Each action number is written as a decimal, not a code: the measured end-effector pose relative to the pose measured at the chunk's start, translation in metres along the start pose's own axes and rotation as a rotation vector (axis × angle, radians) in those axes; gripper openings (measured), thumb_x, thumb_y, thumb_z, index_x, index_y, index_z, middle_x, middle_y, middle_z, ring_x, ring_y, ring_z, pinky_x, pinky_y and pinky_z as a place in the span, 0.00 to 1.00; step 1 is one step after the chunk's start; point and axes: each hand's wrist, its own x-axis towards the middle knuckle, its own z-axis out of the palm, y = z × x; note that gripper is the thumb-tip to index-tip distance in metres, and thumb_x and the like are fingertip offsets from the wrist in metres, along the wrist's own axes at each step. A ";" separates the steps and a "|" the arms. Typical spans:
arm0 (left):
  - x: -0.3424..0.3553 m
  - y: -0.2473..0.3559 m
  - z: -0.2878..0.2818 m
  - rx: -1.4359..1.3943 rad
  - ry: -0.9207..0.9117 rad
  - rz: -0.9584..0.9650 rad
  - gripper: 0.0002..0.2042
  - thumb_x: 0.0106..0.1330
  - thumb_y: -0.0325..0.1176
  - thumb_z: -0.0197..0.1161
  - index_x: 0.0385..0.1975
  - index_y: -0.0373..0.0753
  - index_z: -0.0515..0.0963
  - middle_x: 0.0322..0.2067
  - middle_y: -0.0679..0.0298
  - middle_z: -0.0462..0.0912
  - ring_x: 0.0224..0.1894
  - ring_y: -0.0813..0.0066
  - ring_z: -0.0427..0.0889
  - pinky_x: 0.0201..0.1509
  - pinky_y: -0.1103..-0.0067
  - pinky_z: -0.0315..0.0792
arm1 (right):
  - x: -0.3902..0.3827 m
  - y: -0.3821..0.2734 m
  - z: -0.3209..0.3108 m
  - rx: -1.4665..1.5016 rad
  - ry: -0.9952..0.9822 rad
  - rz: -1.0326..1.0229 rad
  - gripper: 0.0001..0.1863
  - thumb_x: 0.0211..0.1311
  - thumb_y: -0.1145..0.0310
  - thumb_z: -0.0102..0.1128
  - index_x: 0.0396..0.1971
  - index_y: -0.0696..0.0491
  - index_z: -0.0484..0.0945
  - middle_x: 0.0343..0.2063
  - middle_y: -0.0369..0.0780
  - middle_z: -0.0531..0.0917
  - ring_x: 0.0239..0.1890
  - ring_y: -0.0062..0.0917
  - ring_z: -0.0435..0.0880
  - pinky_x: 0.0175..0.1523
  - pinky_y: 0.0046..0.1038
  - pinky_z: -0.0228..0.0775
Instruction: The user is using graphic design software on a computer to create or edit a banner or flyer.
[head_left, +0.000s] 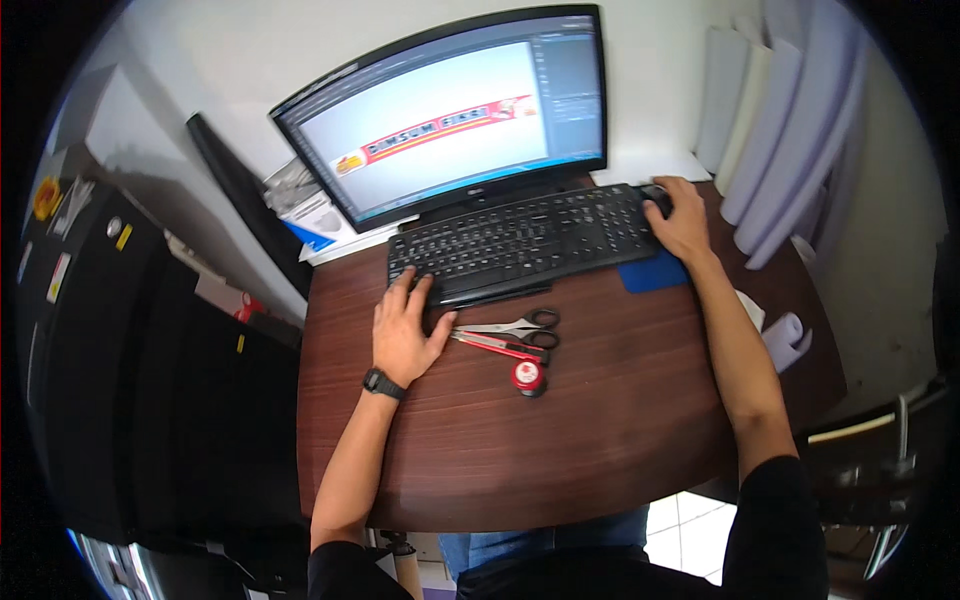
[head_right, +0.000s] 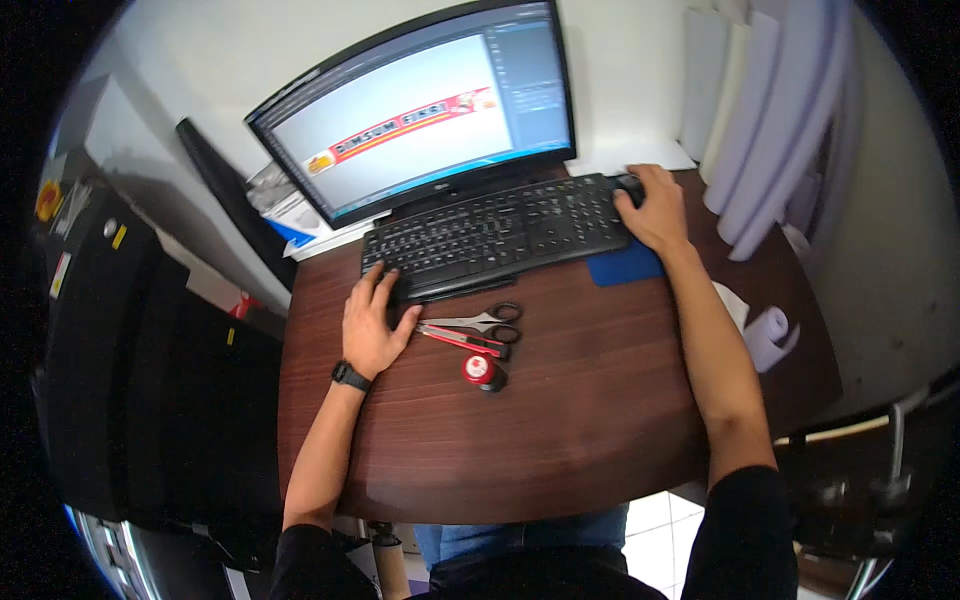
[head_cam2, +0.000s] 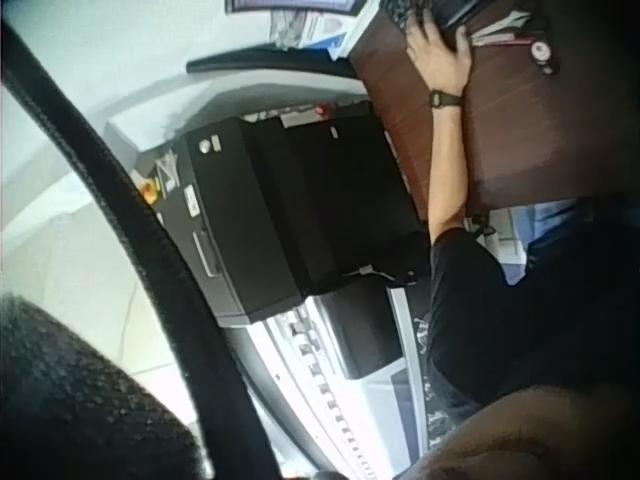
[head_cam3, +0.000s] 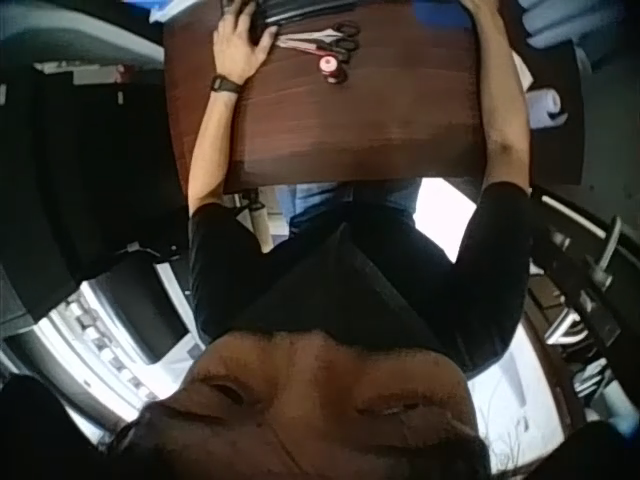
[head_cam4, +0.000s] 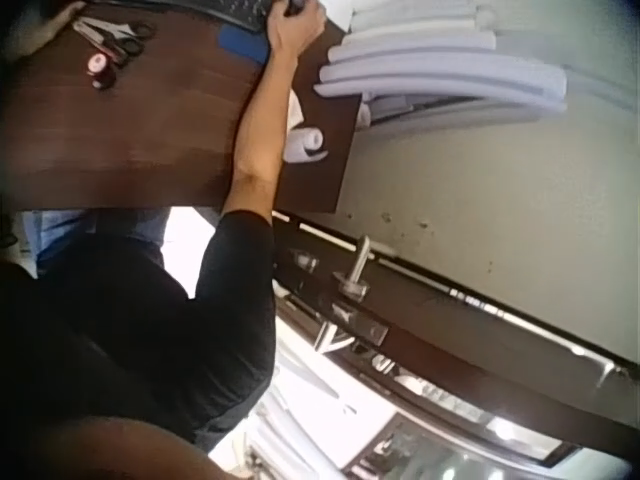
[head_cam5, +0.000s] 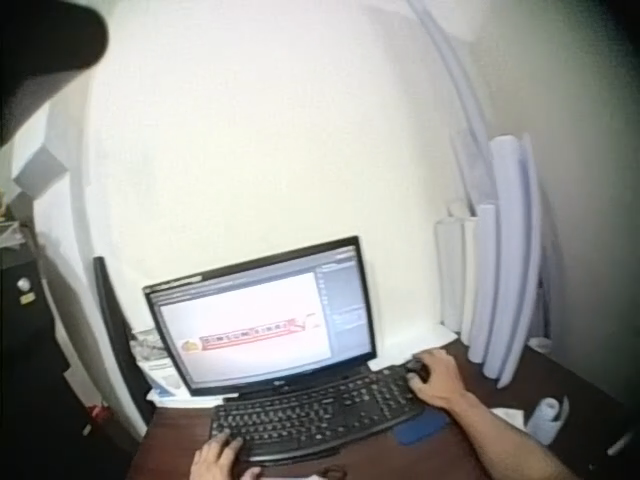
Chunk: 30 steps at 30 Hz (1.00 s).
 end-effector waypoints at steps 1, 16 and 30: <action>-0.003 -0.003 -0.004 0.010 0.008 -0.011 0.31 0.66 0.46 0.72 0.65 0.37 0.75 0.69 0.49 0.72 0.66 0.48 0.74 0.67 0.60 0.70 | 0.001 -0.007 0.003 0.029 -0.055 0.020 0.25 0.56 0.62 0.68 0.54 0.55 0.82 0.53 0.46 0.84 0.61 0.41 0.80 0.68 0.42 0.69; -0.003 0.002 -0.007 -0.021 -0.045 -0.057 0.33 0.64 0.47 0.72 0.66 0.37 0.74 0.69 0.49 0.71 0.67 0.49 0.72 0.68 0.60 0.66 | -0.007 -0.006 -0.008 -0.029 0.010 -0.084 0.29 0.62 0.62 0.60 0.63 0.56 0.76 0.56 0.51 0.81 0.63 0.46 0.76 0.71 0.47 0.59; 0.006 0.001 -0.009 -0.036 -0.064 -0.053 0.35 0.63 0.45 0.73 0.68 0.37 0.72 0.71 0.45 0.67 0.67 0.43 0.73 0.69 0.59 0.73 | -0.002 0.012 0.010 -0.080 0.001 0.115 0.23 0.74 0.59 0.56 0.63 0.55 0.77 0.56 0.47 0.82 0.61 0.42 0.79 0.66 0.44 0.66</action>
